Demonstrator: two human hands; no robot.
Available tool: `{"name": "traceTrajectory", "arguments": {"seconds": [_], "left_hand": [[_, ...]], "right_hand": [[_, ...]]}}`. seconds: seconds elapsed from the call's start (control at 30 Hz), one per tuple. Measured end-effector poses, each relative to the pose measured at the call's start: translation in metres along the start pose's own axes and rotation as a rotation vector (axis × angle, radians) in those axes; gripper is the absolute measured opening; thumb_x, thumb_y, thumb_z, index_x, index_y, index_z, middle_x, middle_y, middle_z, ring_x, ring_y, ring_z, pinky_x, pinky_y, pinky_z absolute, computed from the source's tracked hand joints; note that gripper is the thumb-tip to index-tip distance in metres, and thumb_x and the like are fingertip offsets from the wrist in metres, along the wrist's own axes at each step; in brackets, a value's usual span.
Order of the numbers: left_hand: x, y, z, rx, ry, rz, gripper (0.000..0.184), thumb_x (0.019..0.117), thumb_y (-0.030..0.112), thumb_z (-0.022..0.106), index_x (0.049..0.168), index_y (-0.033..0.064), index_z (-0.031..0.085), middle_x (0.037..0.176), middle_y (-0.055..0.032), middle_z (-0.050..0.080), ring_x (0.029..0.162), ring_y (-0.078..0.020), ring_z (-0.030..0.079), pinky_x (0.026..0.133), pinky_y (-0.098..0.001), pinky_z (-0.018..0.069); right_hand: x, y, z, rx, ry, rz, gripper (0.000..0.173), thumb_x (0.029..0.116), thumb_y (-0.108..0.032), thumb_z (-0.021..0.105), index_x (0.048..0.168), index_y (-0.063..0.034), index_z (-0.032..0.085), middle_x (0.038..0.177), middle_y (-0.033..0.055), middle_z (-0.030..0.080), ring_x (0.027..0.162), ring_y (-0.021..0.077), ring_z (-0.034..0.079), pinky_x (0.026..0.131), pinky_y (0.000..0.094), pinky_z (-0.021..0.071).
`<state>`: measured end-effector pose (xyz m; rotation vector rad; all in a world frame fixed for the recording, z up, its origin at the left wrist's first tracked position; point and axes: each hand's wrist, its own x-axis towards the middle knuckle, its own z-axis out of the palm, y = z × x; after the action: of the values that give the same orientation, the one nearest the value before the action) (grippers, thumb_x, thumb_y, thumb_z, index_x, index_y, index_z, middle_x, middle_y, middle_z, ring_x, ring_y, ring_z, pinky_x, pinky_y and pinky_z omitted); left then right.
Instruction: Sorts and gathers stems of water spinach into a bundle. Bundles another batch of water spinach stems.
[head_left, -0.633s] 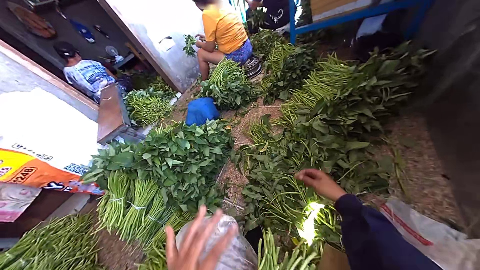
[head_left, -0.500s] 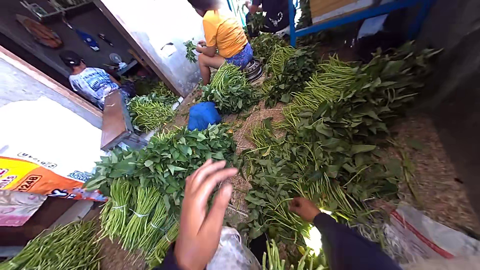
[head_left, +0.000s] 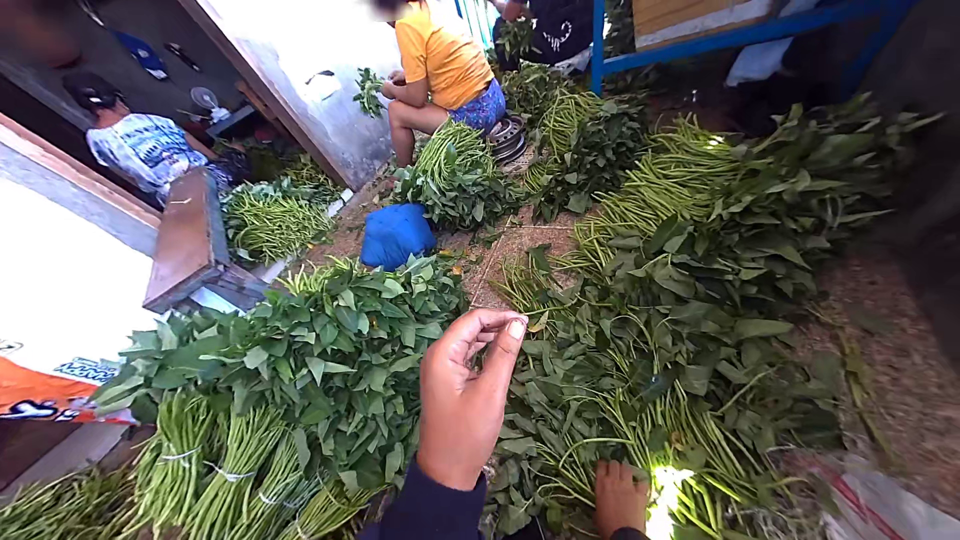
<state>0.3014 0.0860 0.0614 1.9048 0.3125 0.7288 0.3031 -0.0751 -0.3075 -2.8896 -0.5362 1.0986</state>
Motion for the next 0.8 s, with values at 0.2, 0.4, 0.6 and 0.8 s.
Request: {"name": "traceTrajectory", "arguments": {"seconds": [0.2,0.4,0.6,0.8], "left_hand": [[0.000,0.001,-0.002,0.021,0.068,0.041,0.012,0.0987,0.013,0.064,0.101,0.0077,0.074,0.096,-0.0046,0.076,0.092,-0.0175,0.074,0.083,-0.0327,0.0628],[0.011,-0.007,-0.020,0.090,0.118,0.072,0.012,0.0991,0.010,0.062,0.099,0.0066,0.073,0.093,-0.0035,0.075,0.086,-0.0147,0.074,0.079,-0.0316,0.0632],[0.018,-0.007,-0.037,-0.040,0.248,0.062,0.014,0.1017,0.010,0.059,0.102,0.0020,0.070,0.093,-0.0070,0.075,0.082,-0.0168,0.074,0.078,-0.0318,0.0640],[0.015,-0.012,-0.033,-0.034,0.256,0.011,0.014,0.1024,0.010,0.059,0.101,0.0032,0.071,0.092,-0.0060,0.074,0.081,-0.0155,0.073,0.076,-0.0311,0.0633]], "right_hand": [[-0.005,-0.003,-0.004,0.080,-0.060,-0.034,0.084,0.0779,-0.007,0.081,0.153,-0.0032,0.042,0.153,0.0283,0.042,0.142,0.0496,0.040,0.105,0.0663,0.0433],[-0.027,-0.015,-0.048,0.237,-0.183,-0.305,0.088,0.0791,-0.021,0.082,0.154,-0.0060,0.038,0.137,0.0251,0.060,0.125,0.0435,0.060,0.104,0.0630,0.0475],[-0.081,-0.019,-0.122,0.581,0.196,-0.459,0.079,0.0751,-0.019,0.084,0.144,0.0000,0.050,0.138,0.0215,0.060,0.128,0.0358,0.059,0.110,0.0534,0.0463],[-0.063,0.027,-0.153,0.762,0.461,0.027,0.090,0.0760,-0.022,0.086,0.148,0.0073,0.040,0.137,0.0299,0.058,0.122,0.0449,0.061,0.102,0.0621,0.0498]]}}
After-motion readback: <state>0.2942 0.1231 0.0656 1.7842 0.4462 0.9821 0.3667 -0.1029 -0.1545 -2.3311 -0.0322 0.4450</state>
